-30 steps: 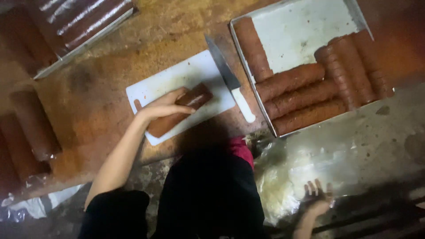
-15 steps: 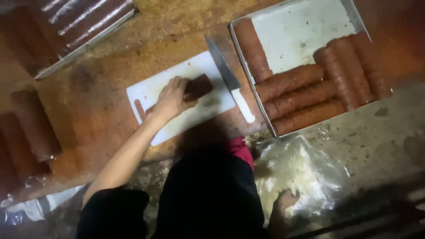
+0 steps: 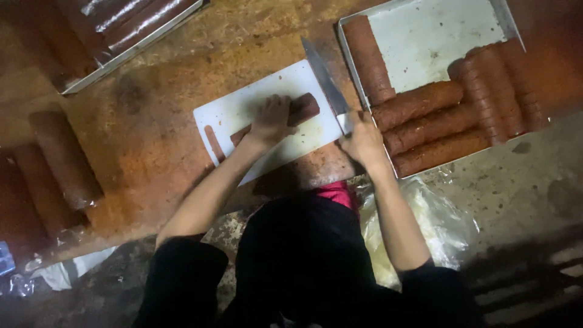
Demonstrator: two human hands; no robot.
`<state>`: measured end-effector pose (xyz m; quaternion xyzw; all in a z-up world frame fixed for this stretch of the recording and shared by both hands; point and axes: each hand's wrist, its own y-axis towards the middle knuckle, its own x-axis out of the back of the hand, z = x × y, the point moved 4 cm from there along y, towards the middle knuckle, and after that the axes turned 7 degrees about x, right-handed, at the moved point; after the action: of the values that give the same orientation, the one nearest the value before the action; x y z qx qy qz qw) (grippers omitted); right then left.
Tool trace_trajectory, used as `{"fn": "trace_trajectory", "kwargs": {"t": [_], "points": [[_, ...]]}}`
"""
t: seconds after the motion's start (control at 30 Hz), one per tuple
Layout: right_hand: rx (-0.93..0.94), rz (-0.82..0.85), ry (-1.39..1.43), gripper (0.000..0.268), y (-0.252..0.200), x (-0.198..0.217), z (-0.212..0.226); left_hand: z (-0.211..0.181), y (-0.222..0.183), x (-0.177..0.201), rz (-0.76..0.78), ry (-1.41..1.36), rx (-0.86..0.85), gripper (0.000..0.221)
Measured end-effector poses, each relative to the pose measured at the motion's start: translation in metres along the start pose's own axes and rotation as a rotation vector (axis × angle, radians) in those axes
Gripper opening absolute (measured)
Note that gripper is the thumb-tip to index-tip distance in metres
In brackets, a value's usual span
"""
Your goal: Slicing long brown food rolls into smaller segments using a knife on a cutting board and placing them into a tray
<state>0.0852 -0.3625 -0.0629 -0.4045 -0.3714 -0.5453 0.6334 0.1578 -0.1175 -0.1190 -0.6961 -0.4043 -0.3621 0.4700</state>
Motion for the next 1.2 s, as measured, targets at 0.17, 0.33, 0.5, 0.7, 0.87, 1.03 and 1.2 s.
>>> {"fn": "trace_trajectory", "kwargs": {"t": [0.17, 0.33, 0.5, 0.7, 0.87, 1.03, 1.2], "points": [[-0.169, 0.093, 0.176, 0.036, -0.018, 0.029, 0.033, -0.005, -0.004, 0.004, -0.136, 0.168, -0.081, 0.07], [-0.202, 0.122, 0.154, 0.045, -0.021, 0.004, 0.007, -0.032, -0.038, 0.07, -0.079, -0.124, -0.137, 0.06], [-0.185, 0.126, 0.254, 0.032, -0.086, 0.064, 0.078, -0.028, -0.039, 0.047, -0.119, -0.277, -0.3, 0.046], [-0.138, 0.162, 0.273, 0.056, -0.113, 0.047, 0.098, -0.034, -0.045, 0.05, -0.445, -0.407, -0.443, 0.038], [-0.155, 0.184, 0.199, 0.051, -0.121, 0.018, 0.078, -0.038, -0.066, 0.069, -0.863, -0.193, -0.698, 0.007], [-0.097, 0.17, 0.203, 0.053, -0.102, 0.04, 0.108, -0.029, -0.045, 0.049, -0.588, -0.317, -0.48, 0.024], [-0.025, 0.138, 0.245, 0.057, -0.034, 0.002, 0.097, -0.03, -0.041, 0.037, -0.615, -0.311, -0.513, 0.038]]}}
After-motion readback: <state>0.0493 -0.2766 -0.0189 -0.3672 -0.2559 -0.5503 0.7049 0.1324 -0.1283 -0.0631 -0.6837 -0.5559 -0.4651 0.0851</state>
